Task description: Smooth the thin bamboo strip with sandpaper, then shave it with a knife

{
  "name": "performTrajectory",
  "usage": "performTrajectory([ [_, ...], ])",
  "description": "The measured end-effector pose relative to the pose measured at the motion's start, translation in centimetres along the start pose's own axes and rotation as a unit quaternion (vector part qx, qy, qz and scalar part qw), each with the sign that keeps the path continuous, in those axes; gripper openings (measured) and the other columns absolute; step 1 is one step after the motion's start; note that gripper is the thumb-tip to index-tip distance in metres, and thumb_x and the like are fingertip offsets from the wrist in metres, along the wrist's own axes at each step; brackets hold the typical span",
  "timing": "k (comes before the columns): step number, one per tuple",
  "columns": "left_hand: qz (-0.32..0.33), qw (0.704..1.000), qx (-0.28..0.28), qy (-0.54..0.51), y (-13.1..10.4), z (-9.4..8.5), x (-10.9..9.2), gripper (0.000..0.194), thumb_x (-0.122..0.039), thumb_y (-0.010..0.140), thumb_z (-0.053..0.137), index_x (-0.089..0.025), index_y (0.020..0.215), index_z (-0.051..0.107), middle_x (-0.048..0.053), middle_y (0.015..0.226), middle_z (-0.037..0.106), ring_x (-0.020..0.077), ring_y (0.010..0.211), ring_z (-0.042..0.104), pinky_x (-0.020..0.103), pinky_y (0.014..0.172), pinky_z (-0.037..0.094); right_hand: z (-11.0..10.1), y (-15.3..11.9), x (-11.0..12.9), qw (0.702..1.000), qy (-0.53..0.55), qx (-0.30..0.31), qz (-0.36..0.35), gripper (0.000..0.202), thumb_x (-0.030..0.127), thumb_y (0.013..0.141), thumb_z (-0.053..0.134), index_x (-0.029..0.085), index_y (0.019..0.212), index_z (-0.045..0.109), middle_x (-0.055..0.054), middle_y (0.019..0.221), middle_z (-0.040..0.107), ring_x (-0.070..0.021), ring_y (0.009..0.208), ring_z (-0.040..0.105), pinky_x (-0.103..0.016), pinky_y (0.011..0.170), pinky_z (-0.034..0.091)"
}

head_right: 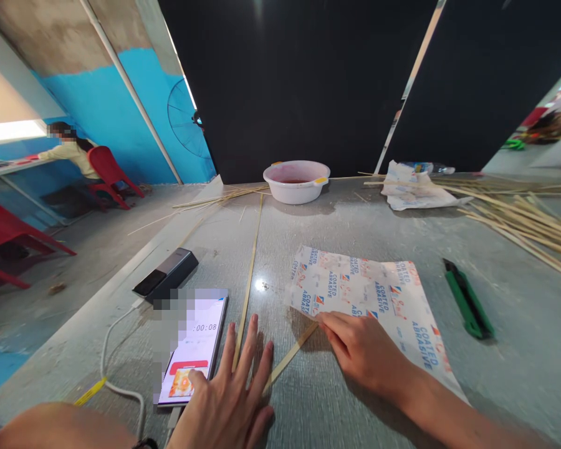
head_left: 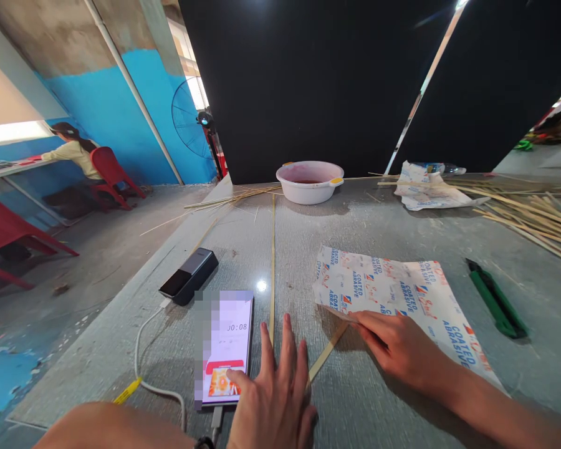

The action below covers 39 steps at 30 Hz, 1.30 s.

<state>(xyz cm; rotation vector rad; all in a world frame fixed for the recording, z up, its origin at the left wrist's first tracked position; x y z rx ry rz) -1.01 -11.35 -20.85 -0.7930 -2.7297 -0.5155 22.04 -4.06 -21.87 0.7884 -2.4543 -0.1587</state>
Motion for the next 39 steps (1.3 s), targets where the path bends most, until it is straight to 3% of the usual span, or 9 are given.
performTrajectory([
  [7,0.004,0.999,0.035,0.026,1.2,-1.4,1.0,0.088,-0.077,0.089,0.065,-0.029,0.162,0.055,0.024,0.174,0.039,0.0594,0.142,0.053,0.058,0.063,0.065,-0.1,0.0,0.1,1.0,-0.002,-0.008,-0.008,0.035,0.018,0.111,0.041,0.021,0.112,0.075,-0.007,0.097,0.081,-0.0227,0.083,0.078,-0.033,0.069,0.056],
  [9,-0.039,0.993,0.094,0.054,3.0,-2.3,3.4,0.087,-0.071,0.096,0.062,-0.025,0.168,0.046,0.03,0.166,0.047,0.0577,0.134,0.06,0.06,0.072,0.065,0.0,-0.1,-0.1,1.0,-0.01,-0.009,-0.012,0.036,0.017,0.11,0.04,0.021,0.119,0.075,-0.009,0.106,0.082,-0.0247,0.09,0.08,-0.035,0.073,0.058],
  [12,-0.153,0.958,0.239,0.039,5.1,-2.1,8.5,0.091,-0.069,0.106,0.044,-0.006,0.171,0.034,0.033,0.12,0.073,0.0405,0.096,0.077,0.045,0.07,0.062,0.2,-0.2,-0.4,1.0,-0.02,-0.009,-0.012,0.037,0.017,0.11,0.04,0.021,0.123,0.075,-0.011,0.114,0.082,-0.0256,0.093,0.081,-0.036,0.075,0.059],
  [16,-0.189,0.934,0.304,-0.013,4.9,0.4,12.0,0.097,-0.064,0.107,0.046,0.01,0.167,0.027,0.03,0.105,0.077,0.0385,0.093,0.079,0.043,0.075,0.061,0.4,-0.2,-0.5,1.0,-0.018,-0.003,-0.01,0.035,0.018,0.111,0.04,0.02,0.118,0.075,-0.009,0.105,0.081,-0.024,0.087,0.079,-0.034,0.071,0.054],
  [19,-0.179,0.941,0.285,-0.038,3.9,1.9,12.3,0.086,-0.05,0.109,0.045,0.013,0.164,0.03,0.03,0.105,0.077,0.0369,0.088,0.079,0.044,0.073,0.06,0.5,-0.1,-0.5,1.0,-0.03,0.001,-0.007,0.033,0.019,0.112,0.041,0.02,0.106,0.073,-0.007,0.092,0.078,-0.0222,0.077,0.075,-0.033,0.065,0.048],
  [24,-0.18,0.954,0.237,-0.038,4.7,2.1,12.1,0.074,-0.039,0.108,0.041,0.011,0.162,0.035,0.03,0.106,0.077,0.0352,0.085,0.079,0.043,0.072,0.06,0.4,0.0,-0.4,1.0,-0.028,0.0,-0.009,0.033,0.017,0.111,0.041,0.019,0.109,0.073,-0.007,0.094,0.078,-0.0213,0.078,0.074,-0.032,0.066,0.046],
  [33,-0.173,0.967,0.187,-0.009,7.9,3.1,13.1,0.067,-0.043,0.109,0.042,0.003,0.157,0.046,0.025,0.1,0.076,0.0294,0.079,0.075,0.034,0.067,0.056,0.3,0.2,-0.1,1.0,-0.025,0.0,-0.006,0.032,0.015,0.109,0.042,0.02,0.1,0.072,-0.007,0.088,0.076,-0.0196,0.073,0.071,-0.03,0.064,0.044],
  [36,-0.184,0.966,0.183,0.015,7.9,2.2,12.7,0.065,-0.045,0.109,0.043,0.0,0.155,0.051,0.023,0.1,0.075,0.0275,0.076,0.073,0.032,0.064,0.054,0.3,0.2,-0.1,1.0,-0.015,-0.001,0.002,0.032,0.015,0.109,0.043,0.02,0.105,0.074,-0.007,0.09,0.078,-0.0198,0.076,0.072,-0.03,0.066,0.046],
  [39,-0.182,0.97,0.153,0.049,6.8,0.0,10.2,0.064,-0.044,0.109,0.046,0.002,0.154,0.052,0.026,0.105,0.074,0.0318,0.086,0.073,0.037,0.067,0.056,0.3,0.2,-0.1,1.0,0.0,-0.003,-0.002,0.035,0.014,0.108,0.042,0.02,0.115,0.075,-0.009,0.1,0.081,-0.0214,0.084,0.076,-0.031,0.071,0.051],
])
Point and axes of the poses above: each hand's wrist, its own y-axis towards the middle knuckle, its own z-axis out of the palm, x = y × z, the point moved 5 cm from there along y, towards the middle knuckle
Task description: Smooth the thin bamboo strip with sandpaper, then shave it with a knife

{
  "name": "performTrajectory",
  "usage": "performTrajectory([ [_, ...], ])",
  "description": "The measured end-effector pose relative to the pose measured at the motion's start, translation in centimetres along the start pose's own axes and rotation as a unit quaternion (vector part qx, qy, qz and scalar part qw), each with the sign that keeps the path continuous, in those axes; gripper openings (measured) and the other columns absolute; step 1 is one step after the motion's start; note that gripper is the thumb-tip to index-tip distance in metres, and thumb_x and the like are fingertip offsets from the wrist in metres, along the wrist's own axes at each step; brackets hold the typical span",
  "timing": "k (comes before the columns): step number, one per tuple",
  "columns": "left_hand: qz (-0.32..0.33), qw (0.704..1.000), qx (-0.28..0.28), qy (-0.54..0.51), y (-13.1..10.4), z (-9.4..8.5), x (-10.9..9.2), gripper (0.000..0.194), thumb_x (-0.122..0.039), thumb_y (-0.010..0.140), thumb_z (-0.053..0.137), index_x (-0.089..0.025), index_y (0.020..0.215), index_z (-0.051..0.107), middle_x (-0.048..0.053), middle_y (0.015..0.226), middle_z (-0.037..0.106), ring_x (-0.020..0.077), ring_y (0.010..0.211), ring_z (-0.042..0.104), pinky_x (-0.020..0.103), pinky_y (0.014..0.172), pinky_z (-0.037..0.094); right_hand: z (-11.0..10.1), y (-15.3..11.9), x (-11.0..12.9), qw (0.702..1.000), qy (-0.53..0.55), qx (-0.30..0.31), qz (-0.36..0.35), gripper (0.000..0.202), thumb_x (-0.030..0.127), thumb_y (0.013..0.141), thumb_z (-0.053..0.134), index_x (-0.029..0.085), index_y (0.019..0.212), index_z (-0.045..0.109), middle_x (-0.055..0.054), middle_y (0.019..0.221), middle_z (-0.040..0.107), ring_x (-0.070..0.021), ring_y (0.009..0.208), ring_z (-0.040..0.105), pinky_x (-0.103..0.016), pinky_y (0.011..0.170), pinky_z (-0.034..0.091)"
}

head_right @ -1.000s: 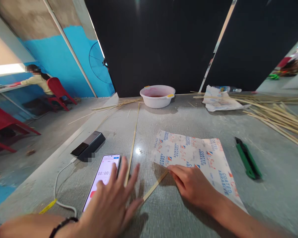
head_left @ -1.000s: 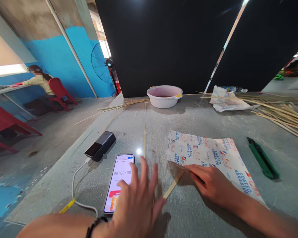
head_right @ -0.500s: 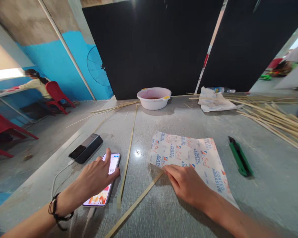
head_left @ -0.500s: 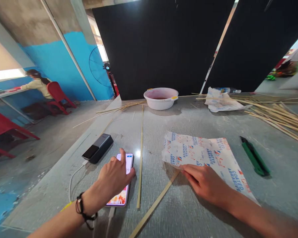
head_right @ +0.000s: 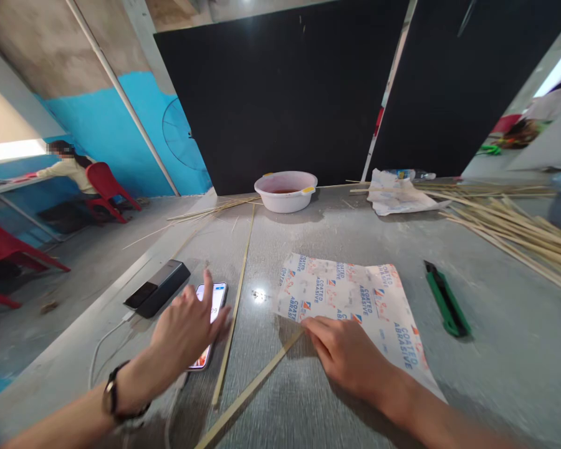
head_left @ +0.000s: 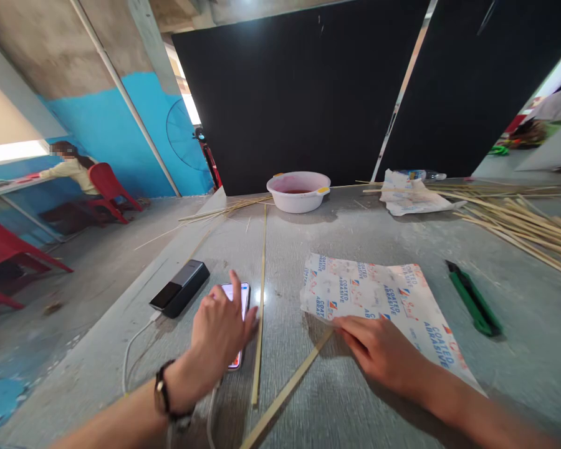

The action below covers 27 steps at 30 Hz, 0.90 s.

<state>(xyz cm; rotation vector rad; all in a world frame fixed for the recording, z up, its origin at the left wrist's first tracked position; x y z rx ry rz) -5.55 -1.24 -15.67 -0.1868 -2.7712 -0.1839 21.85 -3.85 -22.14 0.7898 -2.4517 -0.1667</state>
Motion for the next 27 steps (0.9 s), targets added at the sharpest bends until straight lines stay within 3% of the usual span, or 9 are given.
performTrajectory([
  [1,0.036,0.998,-0.053,0.006,-1.2,-0.9,-1.3,0.062,-0.045,0.108,0.048,-0.001,0.152,0.055,0.024,0.11,0.073,0.0316,0.091,0.072,0.036,0.068,0.056,0.0,0.0,0.0,1.0,0.004,-0.002,-0.005,0.036,0.013,0.107,0.042,0.019,0.118,0.075,-0.01,0.103,0.081,-0.0222,0.087,0.077,-0.032,0.073,0.053],
  [3,0.198,0.964,-0.177,-0.032,-4.3,-2.5,-5.1,0.052,-0.049,0.106,0.052,-0.01,0.139,0.066,0.018,0.115,0.074,0.0272,0.099,0.07,0.033,0.074,0.057,0.0,0.0,0.1,1.0,0.004,-0.004,-0.007,0.036,0.014,0.107,0.041,0.019,0.117,0.075,-0.01,0.103,0.081,-0.0232,0.087,0.078,-0.033,0.073,0.054],
  [5,0.349,0.893,-0.276,-0.07,-7.4,-2.9,-8.6,0.052,-0.06,0.108,0.049,-0.013,0.113,0.072,0.01,0.097,0.074,0.0182,0.076,0.064,0.028,0.06,0.048,0.1,-0.1,0.1,1.0,-0.003,-0.002,-0.001,0.035,0.016,0.108,0.04,0.019,0.11,0.075,-0.009,0.097,0.081,-0.0233,0.082,0.077,-0.033,0.069,0.054],
  [6,0.385,0.871,-0.298,-0.074,-8.2,-2.5,-9.9,0.059,-0.065,0.109,0.045,-0.012,0.104,0.071,0.008,0.087,0.071,0.0151,0.066,0.059,0.027,0.053,0.041,0.1,-0.1,0.1,1.0,-0.008,-0.001,0.002,0.035,0.017,0.109,0.04,0.02,0.107,0.075,-0.009,0.095,0.08,-0.0231,0.079,0.077,-0.032,0.068,0.054],
  [10,0.37,0.882,-0.285,-0.058,-7.4,0.6,-12.1,0.074,-0.068,0.11,0.037,-0.001,0.115,0.068,0.006,0.073,0.064,0.0167,0.057,0.055,0.031,0.048,0.035,0.1,-0.4,0.0,1.0,-0.014,-0.005,-0.004,0.036,0.018,0.111,0.04,0.022,0.101,0.074,-0.01,0.097,0.082,-0.0225,0.079,0.078,-0.032,0.07,0.058],
  [14,0.386,0.872,-0.297,-0.04,-6.7,2.3,-12.4,0.045,-0.04,0.111,0.05,0.001,0.121,0.066,0.002,0.067,0.059,0.0156,0.049,0.049,0.033,0.043,0.026,-0.2,-0.5,-0.4,1.0,-0.004,-0.01,-0.027,0.035,0.017,0.109,0.044,0.023,0.115,0.079,-0.01,0.103,0.084,-0.0232,0.081,0.081,-0.031,0.067,0.062],
  [17,0.407,0.863,-0.294,-0.053,-6.7,2.3,-12.3,0.034,-0.027,0.106,0.054,0.001,0.121,0.067,0.004,0.069,0.063,0.0157,0.049,0.048,0.033,0.041,0.026,-1.0,-0.2,-0.8,0.999,-0.026,-0.027,-0.031,0.039,0.014,0.106,0.045,0.023,0.121,0.08,-0.01,0.1,0.084,-0.0245,0.081,0.082,-0.032,0.066,0.065],
  [23,0.403,0.87,-0.27,-0.092,-6.6,1.6,-12.3,0.06,-0.049,0.112,0.042,0.004,0.128,0.066,0.007,0.072,0.066,0.0176,0.053,0.054,0.033,0.042,0.032,-1.0,-0.1,-0.5,0.997,-0.062,0.002,-0.037,0.041,0.013,0.107,0.041,0.019,0.118,0.08,-0.01,0.086,0.081,-0.0229,0.07,0.079,-0.032,0.064,0.063],
  [27,0.415,0.87,-0.251,-0.089,-6.8,1.9,-12.8,0.069,-0.053,0.111,0.041,0.009,0.135,0.061,0.012,0.079,0.069,0.0183,0.055,0.058,0.033,0.043,0.036,-1.3,-0.1,-0.5,0.995,-0.088,-0.028,-0.032,0.038,0.012,0.106,0.042,0.02,0.11,0.079,-0.009,0.083,0.08,-0.0224,0.068,0.078,-0.03,0.059,0.057],
])
Point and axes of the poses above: each hand's wrist, its own y-axis towards the middle knuckle, its own z-axis out of the palm, x = y × z, the point moved 5 cm from there along y, towards the middle knuckle
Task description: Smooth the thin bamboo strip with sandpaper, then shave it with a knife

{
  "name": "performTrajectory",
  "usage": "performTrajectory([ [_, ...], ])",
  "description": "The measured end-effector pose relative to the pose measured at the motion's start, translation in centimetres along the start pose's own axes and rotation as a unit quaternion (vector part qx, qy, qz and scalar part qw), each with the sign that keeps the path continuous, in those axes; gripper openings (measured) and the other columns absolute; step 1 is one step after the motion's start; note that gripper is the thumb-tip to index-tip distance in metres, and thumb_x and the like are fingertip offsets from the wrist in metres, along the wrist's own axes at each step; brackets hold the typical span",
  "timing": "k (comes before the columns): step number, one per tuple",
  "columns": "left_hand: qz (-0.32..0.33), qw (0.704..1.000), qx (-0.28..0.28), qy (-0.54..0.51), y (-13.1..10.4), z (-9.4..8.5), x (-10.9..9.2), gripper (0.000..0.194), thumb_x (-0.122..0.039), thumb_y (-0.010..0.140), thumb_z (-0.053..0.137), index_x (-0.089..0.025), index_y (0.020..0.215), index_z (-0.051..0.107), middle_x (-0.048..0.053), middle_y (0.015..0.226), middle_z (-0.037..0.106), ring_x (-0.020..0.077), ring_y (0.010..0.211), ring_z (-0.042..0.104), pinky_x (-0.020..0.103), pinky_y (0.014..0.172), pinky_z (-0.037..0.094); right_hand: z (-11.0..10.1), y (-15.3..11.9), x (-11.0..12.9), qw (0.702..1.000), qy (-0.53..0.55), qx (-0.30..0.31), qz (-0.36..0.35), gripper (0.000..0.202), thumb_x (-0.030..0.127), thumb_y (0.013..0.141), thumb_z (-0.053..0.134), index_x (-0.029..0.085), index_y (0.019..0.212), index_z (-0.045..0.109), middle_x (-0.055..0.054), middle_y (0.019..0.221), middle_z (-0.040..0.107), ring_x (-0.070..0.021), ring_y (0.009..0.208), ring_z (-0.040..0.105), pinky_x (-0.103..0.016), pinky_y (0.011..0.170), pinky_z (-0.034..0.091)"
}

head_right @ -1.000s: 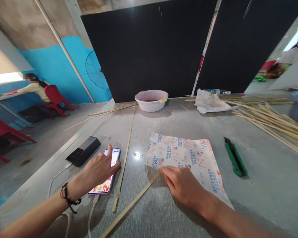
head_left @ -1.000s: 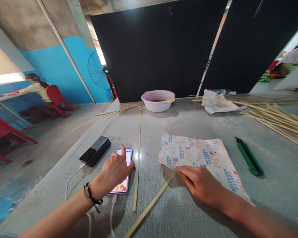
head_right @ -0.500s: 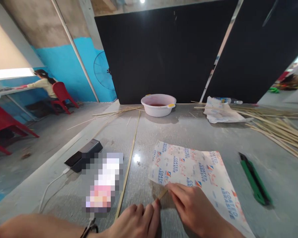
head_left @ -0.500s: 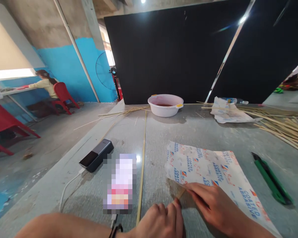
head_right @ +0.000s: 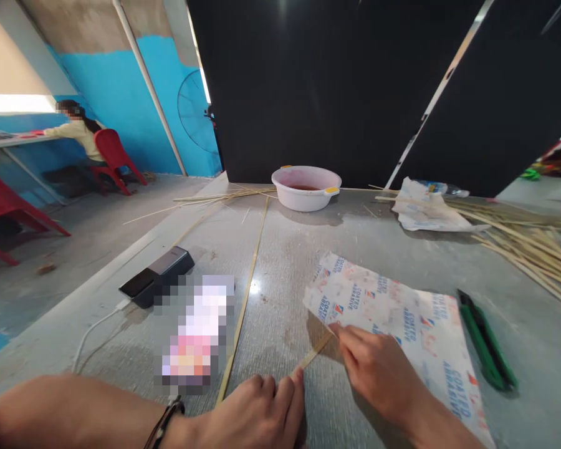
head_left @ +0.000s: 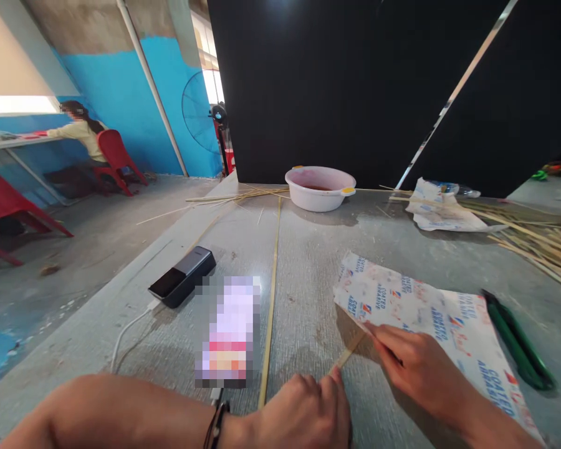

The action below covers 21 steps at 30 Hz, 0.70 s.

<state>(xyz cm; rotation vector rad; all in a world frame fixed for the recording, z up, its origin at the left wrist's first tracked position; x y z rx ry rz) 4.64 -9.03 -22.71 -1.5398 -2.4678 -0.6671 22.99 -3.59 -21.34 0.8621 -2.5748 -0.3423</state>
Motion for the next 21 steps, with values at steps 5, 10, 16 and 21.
performTrajectory([
  [5,-0.001,1.0,0.019,-0.023,-0.1,0.6,-0.2,0.072,-0.053,0.111,0.039,0.011,0.137,0.059,0.015,0.086,0.071,0.0193,0.058,0.059,0.033,0.043,0.036,0.0,0.2,0.2,0.999,-0.02,0.011,-0.042,0.036,0.011,0.106,0.043,0.018,0.109,0.078,-0.005,0.075,0.076,-0.021,0.06,0.075,-0.031,0.053,0.049],
  [10,-0.005,1.0,0.014,-0.021,0.0,0.6,-0.2,0.069,-0.051,0.112,0.039,0.01,0.137,0.058,0.012,0.08,0.069,0.0194,0.059,0.061,0.032,0.044,0.037,-0.1,0.1,0.1,0.998,-0.039,-0.017,-0.041,0.038,0.009,0.105,0.041,0.015,0.114,0.077,-0.006,0.078,0.077,-0.0207,0.061,0.075,-0.031,0.054,0.047],
  [16,-0.008,1.0,0.013,-0.023,0.2,0.2,0.0,0.068,-0.051,0.11,0.039,0.01,0.134,0.059,0.012,0.081,0.069,0.0204,0.059,0.061,0.034,0.042,0.036,-0.1,-0.1,-0.2,0.999,-0.043,-0.026,-0.02,0.036,0.011,0.106,0.042,0.016,0.108,0.078,-0.007,0.077,0.077,-0.0224,0.062,0.076,-0.032,0.053,0.046],
  [21,-0.005,0.999,0.005,-0.031,0.2,-0.6,0.1,0.062,-0.044,0.112,0.036,0.008,0.134,0.06,0.015,0.089,0.072,0.0196,0.064,0.061,0.033,0.043,0.035,0.4,-0.3,0.3,0.999,-0.016,0.026,-0.043,0.039,0.011,0.107,0.041,0.018,0.12,0.077,-0.007,0.083,0.079,-0.0214,0.067,0.077,-0.031,0.057,0.049],
])
Point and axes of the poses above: each hand's wrist, its own y-axis towards the middle knuckle, its own z-axis out of the palm, x = y × z, the point moved 5 cm from there along y, towards the middle knuckle
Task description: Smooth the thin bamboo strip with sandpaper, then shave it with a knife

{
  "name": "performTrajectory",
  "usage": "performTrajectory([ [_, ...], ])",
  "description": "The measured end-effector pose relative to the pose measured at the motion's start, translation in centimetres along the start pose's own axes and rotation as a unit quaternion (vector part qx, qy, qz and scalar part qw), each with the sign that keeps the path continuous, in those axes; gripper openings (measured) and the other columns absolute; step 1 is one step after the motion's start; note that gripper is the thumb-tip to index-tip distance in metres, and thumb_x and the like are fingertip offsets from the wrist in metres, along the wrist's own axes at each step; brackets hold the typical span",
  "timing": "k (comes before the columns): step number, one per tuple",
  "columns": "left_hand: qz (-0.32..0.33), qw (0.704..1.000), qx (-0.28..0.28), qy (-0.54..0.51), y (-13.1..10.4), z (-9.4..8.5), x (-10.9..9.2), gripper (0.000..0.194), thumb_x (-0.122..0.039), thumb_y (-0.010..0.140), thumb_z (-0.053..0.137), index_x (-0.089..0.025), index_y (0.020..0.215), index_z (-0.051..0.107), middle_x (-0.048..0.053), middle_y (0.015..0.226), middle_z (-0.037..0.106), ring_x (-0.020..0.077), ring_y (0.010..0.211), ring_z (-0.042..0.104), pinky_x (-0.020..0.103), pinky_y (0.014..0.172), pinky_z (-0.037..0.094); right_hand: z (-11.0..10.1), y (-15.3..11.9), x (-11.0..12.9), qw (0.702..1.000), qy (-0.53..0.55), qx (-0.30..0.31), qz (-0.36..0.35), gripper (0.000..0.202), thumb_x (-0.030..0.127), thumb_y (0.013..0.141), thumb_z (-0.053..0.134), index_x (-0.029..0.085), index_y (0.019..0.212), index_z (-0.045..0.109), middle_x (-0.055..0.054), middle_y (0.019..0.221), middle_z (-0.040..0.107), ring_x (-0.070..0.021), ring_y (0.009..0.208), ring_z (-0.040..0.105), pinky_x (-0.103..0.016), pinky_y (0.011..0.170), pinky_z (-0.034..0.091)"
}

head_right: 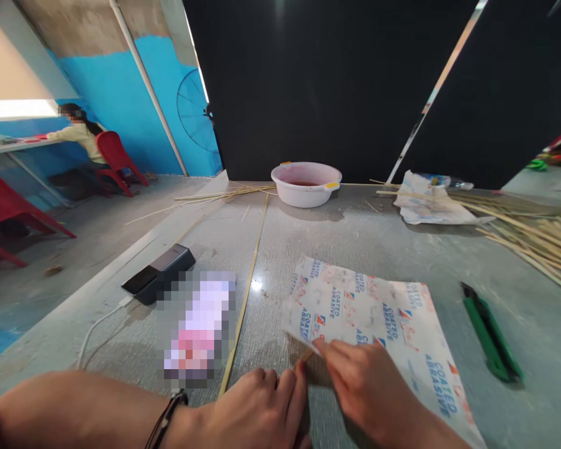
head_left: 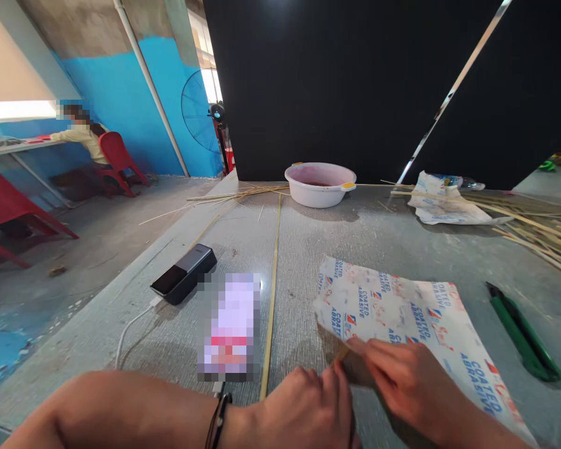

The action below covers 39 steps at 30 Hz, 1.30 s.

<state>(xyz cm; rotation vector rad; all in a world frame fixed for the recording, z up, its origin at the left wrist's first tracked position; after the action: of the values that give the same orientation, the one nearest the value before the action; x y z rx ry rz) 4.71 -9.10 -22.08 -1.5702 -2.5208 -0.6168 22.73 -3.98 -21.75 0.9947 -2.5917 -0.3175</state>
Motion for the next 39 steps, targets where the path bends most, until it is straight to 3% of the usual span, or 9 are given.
performTrajectory([
  [5,0.004,1.0,0.019,-0.006,0.0,0.5,-0.1,0.066,-0.046,0.111,0.037,0.012,0.138,0.055,0.013,0.086,0.071,0.0195,0.062,0.061,0.033,0.042,0.035,0.0,-0.1,-0.3,1.0,-0.005,-0.026,0.011,0.039,0.011,0.106,0.042,0.016,0.121,0.077,-0.008,0.082,0.079,-0.0213,0.067,0.077,-0.03,0.058,0.05],
  [10,0.008,1.0,0.006,0.004,0.1,0.7,-0.1,0.067,-0.049,0.109,0.041,0.011,0.133,0.059,0.012,0.08,0.069,0.0193,0.062,0.063,0.032,0.043,0.036,-0.4,0.0,-0.5,0.998,-0.015,-0.059,0.025,0.037,0.014,0.108,0.043,0.018,0.097,0.078,-0.005,0.071,0.073,-0.0189,0.059,0.072,-0.029,0.055,0.044],
  [14,0.014,1.0,0.006,-0.006,0.1,0.4,0.0,0.066,-0.048,0.11,0.038,0.01,0.133,0.06,0.013,0.083,0.07,0.0207,0.063,0.064,0.033,0.043,0.038,-0.2,0.2,0.2,1.0,0.001,-0.019,-0.001,0.039,0.01,0.107,0.042,0.017,0.121,0.077,-0.005,0.08,0.077,-0.0186,0.066,0.075,-0.029,0.059,0.048],
  [17,0.012,0.999,0.026,-0.016,0.1,0.4,0.0,0.069,-0.049,0.11,0.041,0.012,0.137,0.057,0.015,0.085,0.071,0.021,0.063,0.064,0.033,0.043,0.039,-0.7,0.2,0.0,0.998,-0.019,-0.054,0.014,0.039,0.011,0.106,0.042,0.017,0.09,0.077,-0.004,0.067,0.07,-0.0184,0.056,0.07,-0.031,0.053,0.043],
  [19,0.018,0.999,0.036,-0.022,0.1,0.5,0.0,0.069,-0.048,0.11,0.04,0.013,0.137,0.056,0.016,0.086,0.072,0.0218,0.063,0.064,0.034,0.043,0.039,-0.9,0.0,-0.2,0.996,-0.039,-0.082,0.018,0.036,0.011,0.107,0.044,0.014,0.097,0.079,-0.005,0.07,0.072,-0.0193,0.056,0.071,-0.032,0.053,0.043],
  [22,0.023,0.998,0.048,-0.032,0.1,0.7,0.0,0.065,-0.047,0.11,0.038,0.01,0.134,0.058,0.017,0.09,0.073,0.0222,0.062,0.065,0.035,0.042,0.039,-0.1,-0.2,0.1,1.0,-0.007,-0.03,-0.007,0.041,0.008,0.106,0.042,0.015,0.127,0.076,-0.005,0.083,0.077,-0.0198,0.067,0.076,-0.032,0.06,0.046],
  [26,0.016,0.997,0.065,-0.037,0.0,0.9,0.1,0.07,-0.049,0.108,0.043,0.012,0.14,0.055,0.017,0.089,0.073,0.0231,0.066,0.067,0.034,0.045,0.043,-0.4,-0.4,-0.5,0.997,-0.025,-0.064,0.04,0.035,0.011,0.106,0.044,0.015,0.105,0.079,-0.004,0.071,0.071,-0.0194,0.059,0.069,-0.032,0.056,0.039],
  [30,0.03,0.996,0.075,-0.039,-0.4,1.2,0.0,0.066,-0.046,0.109,0.044,0.011,0.139,0.056,0.02,0.096,0.076,0.0234,0.065,0.068,0.035,0.046,0.047,-0.2,-0.2,-0.3,1.0,0.005,-0.02,0.023,0.037,0.01,0.104,0.043,0.017,0.117,0.076,-0.004,0.079,0.076,-0.0183,0.063,0.071,-0.033,0.059,0.037],
  [39,0.026,0.988,0.14,-0.056,-0.5,1.6,0.0,0.071,-0.046,0.105,0.05,0.013,0.146,0.05,0.026,0.109,0.077,0.0261,0.073,0.074,0.036,0.054,0.058,-0.5,-0.3,-0.4,0.999,0.005,-0.024,0.043,0.034,0.009,0.101,0.041,0.018,0.093,0.073,-0.004,0.072,0.072,-0.0176,0.057,0.064,-0.035,0.057,0.029],
])
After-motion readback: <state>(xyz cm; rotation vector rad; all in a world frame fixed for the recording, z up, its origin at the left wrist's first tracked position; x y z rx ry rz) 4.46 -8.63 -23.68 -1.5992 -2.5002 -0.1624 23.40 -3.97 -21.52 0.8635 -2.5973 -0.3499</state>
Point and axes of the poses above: each hand's wrist, its own y-axis towards the middle knuckle, its own z-axis out of the palm, x = y × z, the point moved 5 cm from there along y, towards the middle knuckle
